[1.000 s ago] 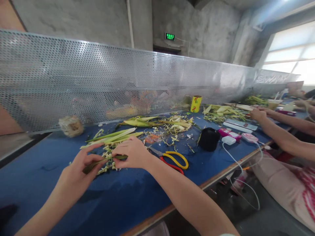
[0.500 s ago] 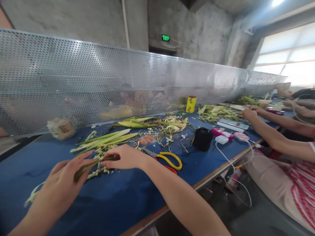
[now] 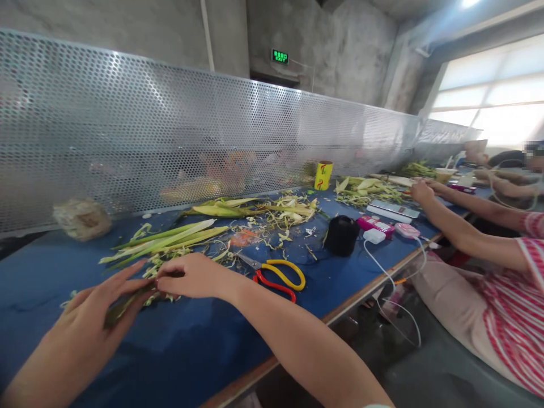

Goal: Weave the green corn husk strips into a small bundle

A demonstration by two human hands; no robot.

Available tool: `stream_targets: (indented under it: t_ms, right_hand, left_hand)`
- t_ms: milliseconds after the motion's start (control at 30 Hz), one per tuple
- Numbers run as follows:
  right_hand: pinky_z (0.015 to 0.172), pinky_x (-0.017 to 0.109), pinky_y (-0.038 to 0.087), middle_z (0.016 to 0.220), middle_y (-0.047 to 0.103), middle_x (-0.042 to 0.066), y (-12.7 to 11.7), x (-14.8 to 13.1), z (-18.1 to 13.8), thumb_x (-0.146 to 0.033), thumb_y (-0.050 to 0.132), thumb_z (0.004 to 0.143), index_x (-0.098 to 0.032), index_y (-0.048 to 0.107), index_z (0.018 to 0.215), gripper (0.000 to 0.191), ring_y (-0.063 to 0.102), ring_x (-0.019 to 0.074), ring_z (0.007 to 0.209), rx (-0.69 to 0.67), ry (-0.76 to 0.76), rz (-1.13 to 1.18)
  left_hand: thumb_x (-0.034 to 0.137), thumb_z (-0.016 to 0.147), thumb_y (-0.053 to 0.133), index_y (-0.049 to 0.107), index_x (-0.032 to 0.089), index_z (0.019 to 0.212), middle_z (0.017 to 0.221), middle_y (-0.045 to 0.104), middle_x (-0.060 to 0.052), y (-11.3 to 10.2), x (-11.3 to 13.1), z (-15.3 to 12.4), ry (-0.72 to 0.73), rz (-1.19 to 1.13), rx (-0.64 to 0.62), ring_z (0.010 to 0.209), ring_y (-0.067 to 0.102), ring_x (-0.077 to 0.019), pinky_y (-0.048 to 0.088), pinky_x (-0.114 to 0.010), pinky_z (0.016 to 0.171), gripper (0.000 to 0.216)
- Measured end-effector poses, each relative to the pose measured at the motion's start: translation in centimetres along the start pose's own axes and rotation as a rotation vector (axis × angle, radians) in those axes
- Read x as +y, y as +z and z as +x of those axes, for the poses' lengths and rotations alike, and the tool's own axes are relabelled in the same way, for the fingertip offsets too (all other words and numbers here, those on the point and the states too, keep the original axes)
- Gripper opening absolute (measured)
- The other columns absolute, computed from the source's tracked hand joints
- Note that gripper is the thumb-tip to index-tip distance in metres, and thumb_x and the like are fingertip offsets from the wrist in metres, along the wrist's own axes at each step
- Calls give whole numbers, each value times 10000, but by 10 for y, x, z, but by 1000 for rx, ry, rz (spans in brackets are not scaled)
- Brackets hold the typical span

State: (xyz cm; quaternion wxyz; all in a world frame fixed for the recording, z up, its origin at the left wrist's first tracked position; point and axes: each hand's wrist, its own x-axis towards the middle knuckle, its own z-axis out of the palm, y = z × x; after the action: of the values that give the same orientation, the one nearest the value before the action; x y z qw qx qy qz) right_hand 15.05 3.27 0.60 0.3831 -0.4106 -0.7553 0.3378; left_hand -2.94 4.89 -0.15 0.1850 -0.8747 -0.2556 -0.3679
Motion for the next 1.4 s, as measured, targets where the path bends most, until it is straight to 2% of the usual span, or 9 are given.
stream_targets:
  t_ms: [100, 200, 333, 533, 667, 800, 1033, 1233, 1400]
  right_hand:
    - [551, 178, 367, 611, 522, -41, -1, -4, -2, -197, 494, 761, -183, 544, 694, 85, 484, 91, 584, 43, -31, -182]
    - [555, 180, 350, 635, 519, -44, 0, -8, -3, -211, 494, 756, -193, 533, 689, 79, 479, 96, 607, 60, -39, -293]
    - [533, 190, 333, 606, 490, -42, 2, -8, -1, -244, 460, 796, -194, 510, 680, 136, 460, 95, 574, 2, -24, -296]
    - [541, 193, 351, 555, 458, -47, 0, -11, 0, -219, 400, 851, -186, 427, 603, 252, 445, 85, 529, -124, 18, -107]
    - [544, 200, 351, 536, 436, -49, 0, -11, 0, -168, 390, 832, -190, 392, 576, 258, 434, 89, 526, -129, -20, -43]
    - [524, 196, 341, 535, 426, -49, 2, -7, 1, -137, 415, 788, -187, 405, 566, 228, 419, 87, 519, -89, -20, 28]
    - [531, 184, 332, 554, 404, -48, 4, -5, 0, -118, 413, 766, -175, 412, 557, 216, 390, 70, 518, -45, -50, 166]
    - [517, 189, 334, 531, 419, -50, 4, -5, -1, -136, 412, 740, -176, 461, 581, 171, 404, 76, 515, -22, -13, 154]
    - [519, 189, 341, 511, 406, -58, 2, -8, -2, -118, 389, 731, -177, 438, 562, 186, 404, 73, 503, -43, 0, 140]
  left_hand:
    - [363, 798, 482, 389, 265, 1185, 937, 701, -2, -1, 2, -1, -278, -15, -108, 758, 662, -202, 494, -281, 592, 409]
    - [373, 771, 502, 436, 285, 1135, 1032, 670, 1, 1, 1, -3, -369, -33, -148, 814, 655, -204, 496, -263, 566, 380]
    - [371, 785, 467, 476, 286, 1040, 1026, 663, 1, 3, -1, -5, -334, -37, -112, 861, 639, -222, 485, -294, 633, 268]
    - [349, 780, 461, 448, 289, 1053, 785, 701, 19, 0, 2, -2, -334, -48, -91, 752, 632, -225, 459, -340, 700, 279]
    - [347, 771, 477, 493, 283, 975, 855, 697, 4, -1, 3, -2, -357, -50, -98, 778, 623, -228, 451, -346, 716, 214]
    - [328, 783, 462, 492, 274, 1004, 933, 686, -6, -2, 3, -5, -325, -46, -106, 785, 612, -218, 427, -369, 781, 230]
    - [343, 763, 475, 535, 265, 918, 1014, 644, -29, -2, 2, -6, -387, 13, -94, 851, 557, -245, 437, -354, 726, 184]
    - [317, 764, 510, 526, 235, 923, 1023, 630, -41, -10, 3, -2, -384, -63, -122, 867, 581, -229, 439, -349, 732, 180]
    - [278, 795, 459, 521, 226, 873, 1037, 626, -51, -14, 8, 1, -335, -129, -72, 879, 600, -215, 438, -349, 743, 113]
